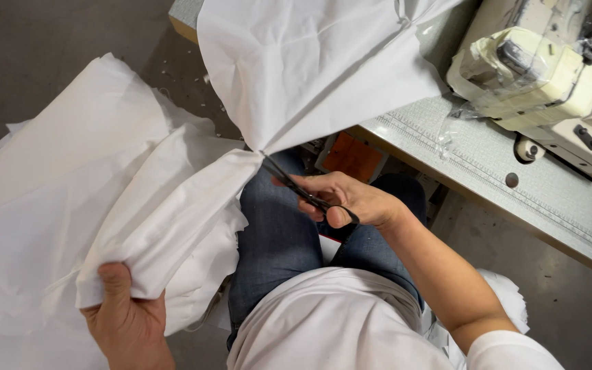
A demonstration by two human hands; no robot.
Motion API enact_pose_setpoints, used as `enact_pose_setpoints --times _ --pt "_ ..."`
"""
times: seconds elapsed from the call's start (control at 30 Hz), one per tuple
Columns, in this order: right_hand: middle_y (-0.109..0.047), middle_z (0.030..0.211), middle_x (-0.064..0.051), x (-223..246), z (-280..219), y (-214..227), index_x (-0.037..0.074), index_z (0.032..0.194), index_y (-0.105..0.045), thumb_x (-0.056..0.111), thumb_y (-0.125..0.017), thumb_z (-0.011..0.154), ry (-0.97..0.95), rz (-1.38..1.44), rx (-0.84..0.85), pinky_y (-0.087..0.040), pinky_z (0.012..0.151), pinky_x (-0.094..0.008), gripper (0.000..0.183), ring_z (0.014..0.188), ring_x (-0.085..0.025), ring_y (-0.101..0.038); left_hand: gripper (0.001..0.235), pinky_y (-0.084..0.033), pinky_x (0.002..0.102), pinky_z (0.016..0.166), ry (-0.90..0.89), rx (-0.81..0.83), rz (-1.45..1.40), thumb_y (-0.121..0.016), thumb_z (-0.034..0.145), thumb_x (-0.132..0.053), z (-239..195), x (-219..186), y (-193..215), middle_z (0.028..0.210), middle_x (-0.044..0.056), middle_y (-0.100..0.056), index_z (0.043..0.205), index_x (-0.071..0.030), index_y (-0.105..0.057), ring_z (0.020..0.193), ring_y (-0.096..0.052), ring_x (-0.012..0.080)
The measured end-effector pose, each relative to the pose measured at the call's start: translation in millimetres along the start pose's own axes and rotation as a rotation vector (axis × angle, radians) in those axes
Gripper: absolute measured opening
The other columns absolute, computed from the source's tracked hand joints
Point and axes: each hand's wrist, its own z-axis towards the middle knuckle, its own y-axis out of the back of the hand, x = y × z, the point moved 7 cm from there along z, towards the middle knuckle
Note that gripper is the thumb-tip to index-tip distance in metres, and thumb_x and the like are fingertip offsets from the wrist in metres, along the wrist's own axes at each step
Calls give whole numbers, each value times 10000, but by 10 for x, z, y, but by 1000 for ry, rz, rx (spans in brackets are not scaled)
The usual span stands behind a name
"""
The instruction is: Using scissors to cut and separate individual white fabric pieces at a workbench
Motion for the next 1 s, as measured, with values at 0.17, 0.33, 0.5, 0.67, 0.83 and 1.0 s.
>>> enact_pose_setpoints --times 0.17,0.33,0.5,0.67,0.83,1.0 --pt "-430 877 -11 51 192 -155 11 1592 -370 837 -690 763 -5 26 113 -337 697 -232 1213 765 -118 -357 486 -645 456 983 -6 24 68 -772 866 -211 -3 34 391 1475 -2 -649 1332 -246 -639 1409 -625 207" --pt "-337 761 25 40 275 -244 13 1585 -376 724 -749 783 -13 84 141 -297 571 -214 1135 653 -89 -290 566 -507 535 1155 -36 229 57 -656 892 -88 117 262 723 1617 108 -496 1442 -147 -539 1502 -496 296" --pt "-348 784 17 -6 295 -220 3 1584 -370 714 -792 761 -3 166 142 -299 602 -238 1167 681 -104 -303 729 -485 578 1102 72 207 133 -609 798 53 94 549 915 1597 138 -485 1489 -138 -475 1462 -486 352" --pt "-387 822 8 -86 303 -137 -6 1576 -382 717 -780 744 2 110 157 -340 654 -246 1172 726 -118 -337 799 -402 610 1168 159 282 134 -561 762 89 6 604 749 1618 176 -430 1530 -59 -399 1495 -425 372" --pt "-368 860 7 -151 320 -85 40 1599 -354 639 -791 742 26 48 191 -323 639 -249 1134 764 -148 -326 765 -392 668 1175 142 377 35 -619 772 63 15 651 751 1577 180 -473 1509 -39 -442 1489 -439 392" --pt "-408 740 36 -30 386 -169 12 1552 -435 602 -771 746 3 33 216 -369 558 -215 1054 659 -86 -354 717 -435 559 1151 220 230 177 -600 775 59 44 750 977 1575 157 -493 1473 -50 -479 1468 -470 360"
